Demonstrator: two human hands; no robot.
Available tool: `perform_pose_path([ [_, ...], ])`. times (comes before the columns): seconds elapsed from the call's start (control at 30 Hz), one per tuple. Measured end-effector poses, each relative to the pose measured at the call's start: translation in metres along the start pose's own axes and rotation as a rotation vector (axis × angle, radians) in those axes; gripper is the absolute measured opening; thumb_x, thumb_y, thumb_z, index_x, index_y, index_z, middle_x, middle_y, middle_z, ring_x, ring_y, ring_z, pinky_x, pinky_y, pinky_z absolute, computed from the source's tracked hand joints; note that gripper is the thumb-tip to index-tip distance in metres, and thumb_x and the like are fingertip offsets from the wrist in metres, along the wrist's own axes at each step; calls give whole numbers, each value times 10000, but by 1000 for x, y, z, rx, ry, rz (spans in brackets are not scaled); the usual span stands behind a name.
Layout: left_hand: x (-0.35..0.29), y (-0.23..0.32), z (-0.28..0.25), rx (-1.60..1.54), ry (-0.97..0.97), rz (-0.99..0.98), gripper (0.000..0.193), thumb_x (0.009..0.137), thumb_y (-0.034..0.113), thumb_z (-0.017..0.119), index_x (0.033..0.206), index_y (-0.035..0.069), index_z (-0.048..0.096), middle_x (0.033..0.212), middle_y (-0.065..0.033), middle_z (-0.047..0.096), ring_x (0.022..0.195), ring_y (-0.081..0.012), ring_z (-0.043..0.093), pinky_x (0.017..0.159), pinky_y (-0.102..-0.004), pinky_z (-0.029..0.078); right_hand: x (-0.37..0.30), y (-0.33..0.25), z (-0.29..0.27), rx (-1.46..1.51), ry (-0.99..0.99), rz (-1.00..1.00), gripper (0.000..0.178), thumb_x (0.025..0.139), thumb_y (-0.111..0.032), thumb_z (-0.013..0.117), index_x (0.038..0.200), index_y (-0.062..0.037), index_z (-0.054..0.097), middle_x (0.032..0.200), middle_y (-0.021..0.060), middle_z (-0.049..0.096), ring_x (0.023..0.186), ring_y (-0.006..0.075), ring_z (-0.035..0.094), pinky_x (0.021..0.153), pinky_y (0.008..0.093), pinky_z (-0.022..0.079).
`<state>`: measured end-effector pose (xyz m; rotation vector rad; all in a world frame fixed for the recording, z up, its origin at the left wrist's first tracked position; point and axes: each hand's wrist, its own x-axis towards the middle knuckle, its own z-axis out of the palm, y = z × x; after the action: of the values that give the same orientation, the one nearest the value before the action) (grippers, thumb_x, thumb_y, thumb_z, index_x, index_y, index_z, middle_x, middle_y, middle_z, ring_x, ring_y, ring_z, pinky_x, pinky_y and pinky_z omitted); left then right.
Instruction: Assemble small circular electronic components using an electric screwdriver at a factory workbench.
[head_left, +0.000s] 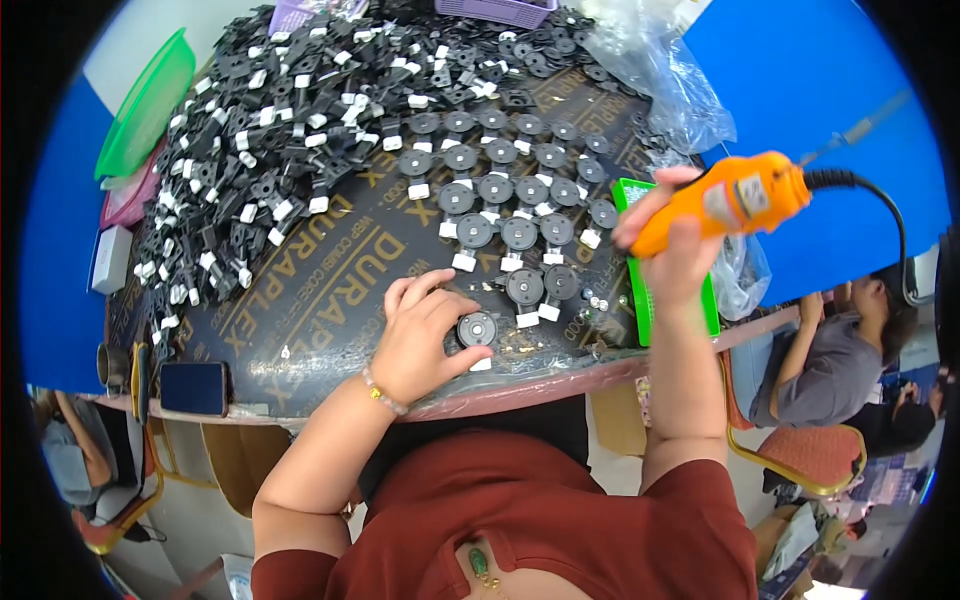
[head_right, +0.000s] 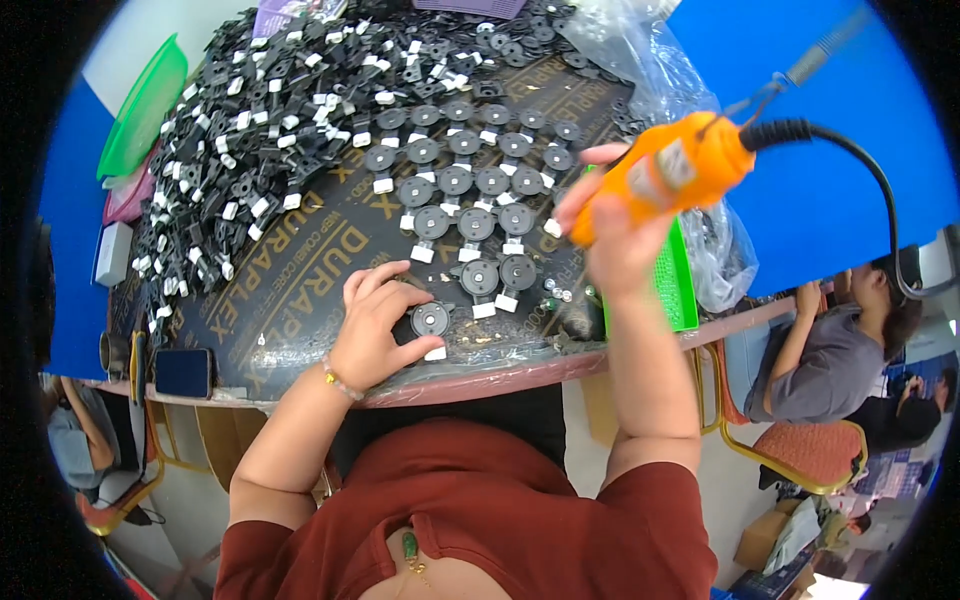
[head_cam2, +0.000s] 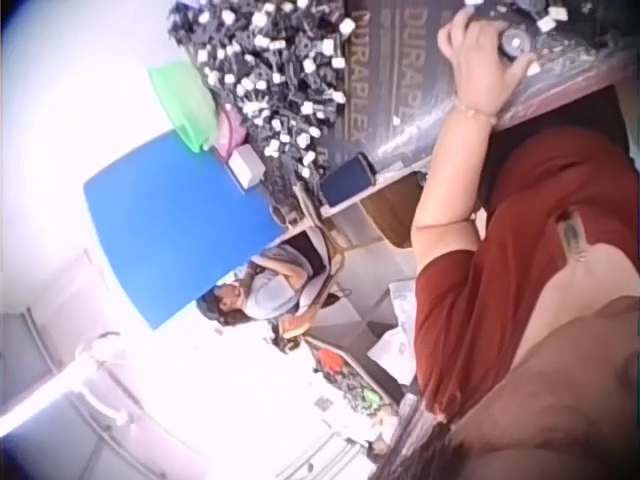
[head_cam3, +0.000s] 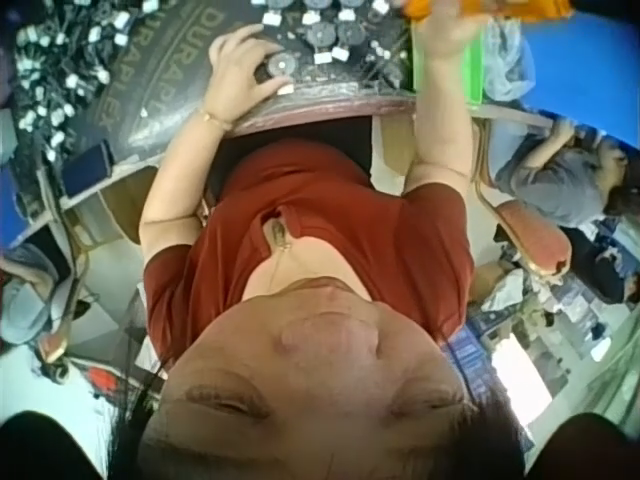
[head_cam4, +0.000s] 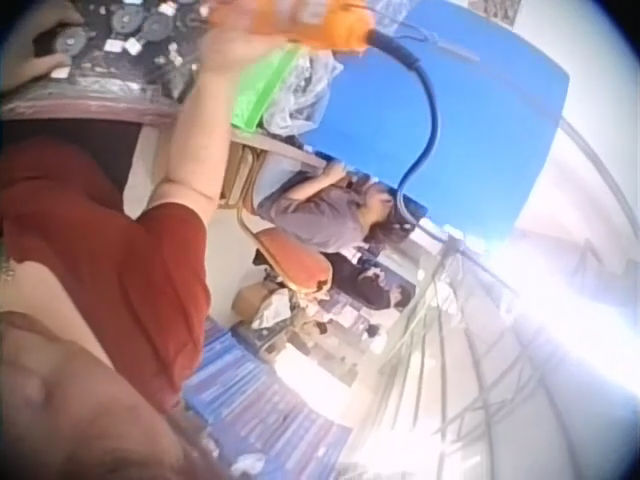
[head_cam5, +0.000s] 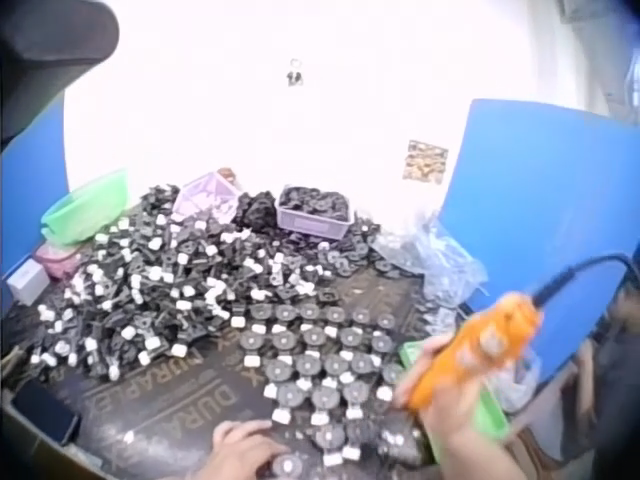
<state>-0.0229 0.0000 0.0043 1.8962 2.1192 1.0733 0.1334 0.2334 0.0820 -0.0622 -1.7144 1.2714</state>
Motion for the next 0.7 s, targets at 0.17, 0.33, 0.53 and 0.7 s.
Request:
perform_pose_path([
  [0.17,2,4,2,11,-2,29,471,623,289,838,1011,90,659,1003,-55,648,1227,-291,490,1027,-482,272,28,31,-103,-305,314,105,299,941,-278,620,1057,-24,514,705,53,598,562,122,573,534,244,471],
  [0.33,3,2,2,28,12,46,486,614,286,842,1019,88,661,1010,-57,648,1223,-299,490,1025,-480,273,21,56,-138,-348,429,122,277,945,-269,617,1050,-34,514,706,50,598,560,125,574,538,251,475],
  [0.53,2,3,1,35,5,28,514,606,290,847,1039,84,661,1017,-58,646,1225,-312,486,1025,-475,272,17,61,-140,-335,446,88,274,950,-261,609,1058,-32,506,709,52,600,568,131,578,544,258,479],
  [0.7,3,3,1,42,-5,24,521,608,297,847,1048,88,661,1023,-57,644,1228,-313,483,1030,-475,266,16,62,-142,-331,469,63,270,951,-261,606,1058,-35,506,710,51,601,572,133,579,545,262,481],
])
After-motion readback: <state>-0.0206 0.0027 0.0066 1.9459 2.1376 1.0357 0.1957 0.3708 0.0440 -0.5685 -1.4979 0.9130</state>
